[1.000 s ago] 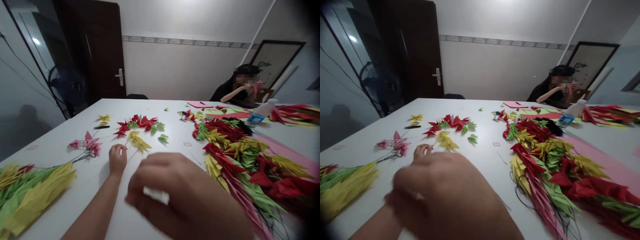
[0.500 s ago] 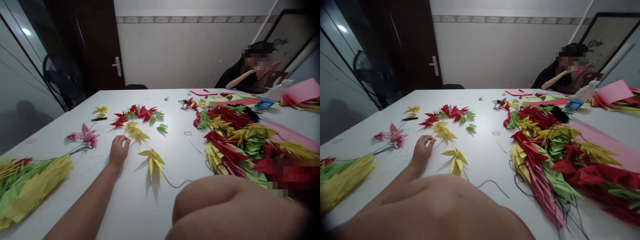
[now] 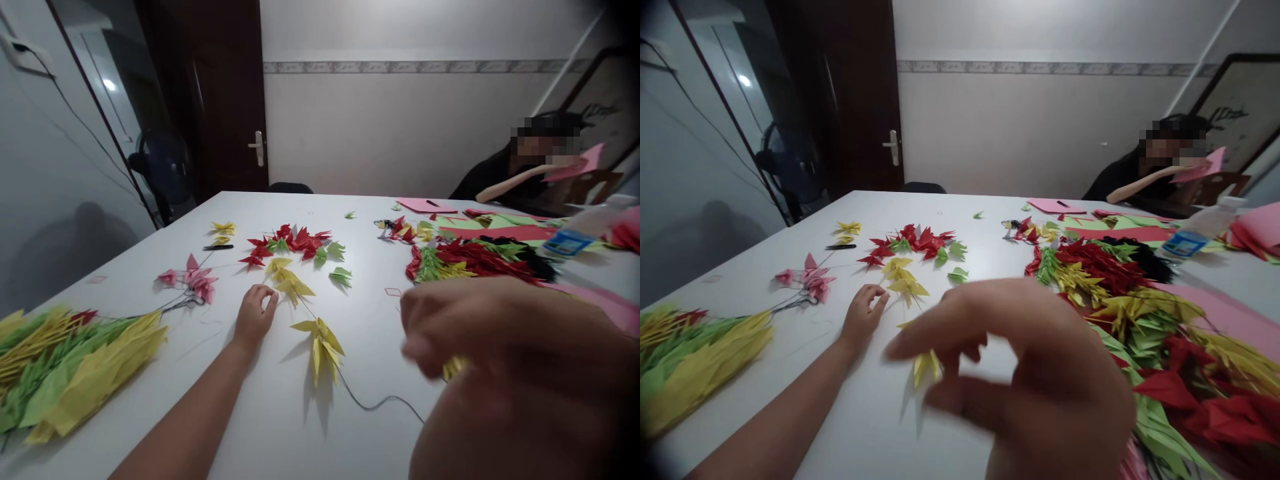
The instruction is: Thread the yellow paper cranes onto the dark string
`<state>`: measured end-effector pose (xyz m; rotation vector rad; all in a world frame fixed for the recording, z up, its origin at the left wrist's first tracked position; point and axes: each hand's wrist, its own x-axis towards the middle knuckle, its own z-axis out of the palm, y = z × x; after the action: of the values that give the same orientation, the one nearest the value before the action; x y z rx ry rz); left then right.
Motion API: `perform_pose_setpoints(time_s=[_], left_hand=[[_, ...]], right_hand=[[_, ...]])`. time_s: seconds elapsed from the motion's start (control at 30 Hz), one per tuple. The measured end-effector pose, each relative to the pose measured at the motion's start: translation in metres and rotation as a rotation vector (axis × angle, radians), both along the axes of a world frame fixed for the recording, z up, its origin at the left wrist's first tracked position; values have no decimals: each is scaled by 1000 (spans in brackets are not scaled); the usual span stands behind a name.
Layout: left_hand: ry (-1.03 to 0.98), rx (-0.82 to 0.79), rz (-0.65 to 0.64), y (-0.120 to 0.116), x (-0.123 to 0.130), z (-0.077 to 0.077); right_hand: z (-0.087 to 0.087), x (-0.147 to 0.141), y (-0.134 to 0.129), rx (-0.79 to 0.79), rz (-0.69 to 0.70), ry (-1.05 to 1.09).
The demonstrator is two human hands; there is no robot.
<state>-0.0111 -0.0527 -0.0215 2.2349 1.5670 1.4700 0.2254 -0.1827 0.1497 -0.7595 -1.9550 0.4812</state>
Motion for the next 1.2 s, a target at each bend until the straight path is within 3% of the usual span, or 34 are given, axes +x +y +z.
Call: perform_pose_setpoints(time_s=[0.1,0.23,0.33,0.47,0.63,0.77,0.87,1.07,1.2], left_hand=[[20,-4,5,-1,2,0],[48,1,32,-4,4,3],[84,-43,-64,-12,6,11],[170,-181,-242,-26,12,20],[320,-227,-321,-28,20,14],[315,-192,-264,-23,18,9],[301,-140,-181,-21,15,10],[263,-78,-99,-19,17,10],[234,-69,-39,-18,20,8]], right_hand=[[-7,1,47,-101,-134,-128],[-41,-1,104,-430,-452,-598],[-62,-3,123,-622,-361,-726],[-69,-6,124,-629,-288,-729],[-64,-15,120,-627,-310,-786],[-69,-20,117,-633,-343,-852],[-84,-21,108,-637,-366,-864],[-123,-25,79,-686,-379,-637],[-134,-26,71,-743,-312,-577]])
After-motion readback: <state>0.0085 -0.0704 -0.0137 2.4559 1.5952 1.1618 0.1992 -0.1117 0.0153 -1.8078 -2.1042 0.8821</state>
